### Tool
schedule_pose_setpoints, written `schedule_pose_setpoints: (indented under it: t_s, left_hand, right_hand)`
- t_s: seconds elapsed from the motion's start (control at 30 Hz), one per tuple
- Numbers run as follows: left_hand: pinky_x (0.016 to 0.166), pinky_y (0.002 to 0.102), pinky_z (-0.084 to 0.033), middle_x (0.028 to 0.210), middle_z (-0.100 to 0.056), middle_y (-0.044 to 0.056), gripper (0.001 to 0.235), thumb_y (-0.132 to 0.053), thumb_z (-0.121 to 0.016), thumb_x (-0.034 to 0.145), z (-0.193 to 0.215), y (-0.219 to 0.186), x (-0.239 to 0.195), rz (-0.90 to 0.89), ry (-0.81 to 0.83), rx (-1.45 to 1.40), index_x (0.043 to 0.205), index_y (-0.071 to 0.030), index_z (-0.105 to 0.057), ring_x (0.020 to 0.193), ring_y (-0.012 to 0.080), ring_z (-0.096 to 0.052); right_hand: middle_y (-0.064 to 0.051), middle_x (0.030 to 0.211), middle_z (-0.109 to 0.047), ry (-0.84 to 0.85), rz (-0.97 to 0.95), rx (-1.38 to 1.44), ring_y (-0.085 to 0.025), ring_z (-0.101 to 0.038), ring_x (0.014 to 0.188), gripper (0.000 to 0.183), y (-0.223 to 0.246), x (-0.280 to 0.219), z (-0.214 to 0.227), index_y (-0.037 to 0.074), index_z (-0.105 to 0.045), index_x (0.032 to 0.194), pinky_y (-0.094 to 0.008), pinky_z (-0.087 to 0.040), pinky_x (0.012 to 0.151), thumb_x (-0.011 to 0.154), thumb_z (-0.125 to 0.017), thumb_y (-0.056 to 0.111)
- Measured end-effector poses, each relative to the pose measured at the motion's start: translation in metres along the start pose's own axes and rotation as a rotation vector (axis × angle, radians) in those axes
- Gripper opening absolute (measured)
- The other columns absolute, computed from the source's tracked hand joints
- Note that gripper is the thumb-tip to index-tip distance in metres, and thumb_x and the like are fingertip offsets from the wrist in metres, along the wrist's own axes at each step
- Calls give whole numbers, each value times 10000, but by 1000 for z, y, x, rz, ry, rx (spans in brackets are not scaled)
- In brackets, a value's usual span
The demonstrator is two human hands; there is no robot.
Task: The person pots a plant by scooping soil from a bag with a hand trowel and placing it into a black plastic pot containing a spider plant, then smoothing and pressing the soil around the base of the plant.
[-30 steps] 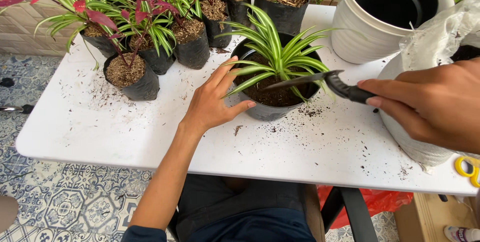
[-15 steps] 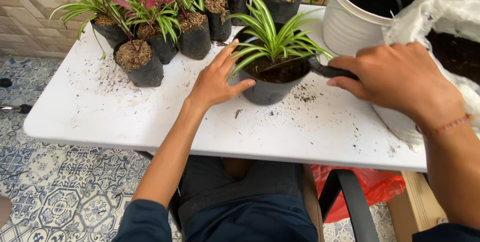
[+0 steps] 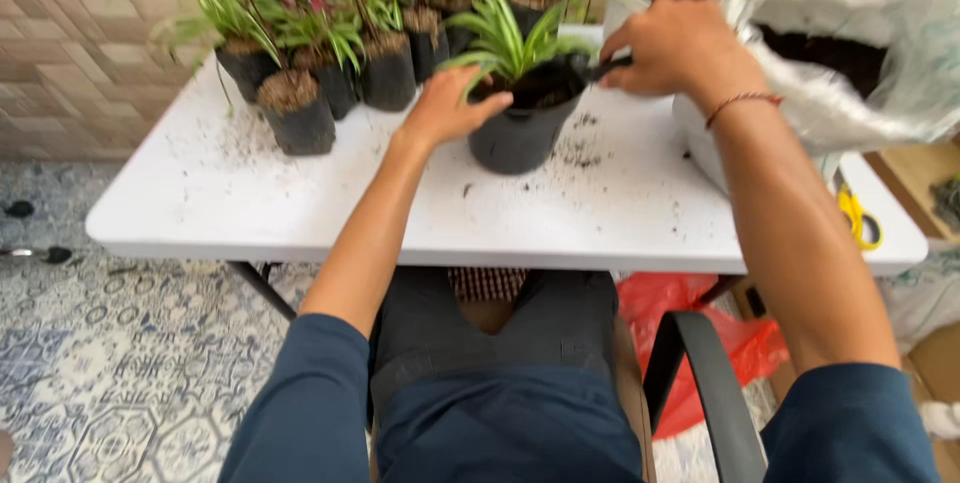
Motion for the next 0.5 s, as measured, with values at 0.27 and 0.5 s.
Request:
schedule_pose_setpoints:
  t_s: [0.27,0.5]
  left_hand:
    - [1040,553,-285,1438,-484,131,844,-711,-414,826,-5,12,0,131,101,121,1401,-96,-473,1323,333,-434]
    - [1072,504,-366,1324,-568,198,624,-618,-478,944,-1,6,-8,130,104,99,1269,-96,-587,1297,382,-478]
  right_hand:
    - [7,1180,-697,209,-46,213,-260,-626,1087,348,6,-21,9,332,-631,1289,-438,-530,804,954,-541,352]
    - [-149,1034,-733,65,-44,186,-383,-685,1018,312,-2,-19,-16,403,-712,1142,-491,-525,895,854,-606,461]
Point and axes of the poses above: each hand's wrist, its own x-axis towards the middle knuckle, its own z-axis out of the back of the hand, y = z × x, the point moved 4 cm from there along x, towards the middle knuckle
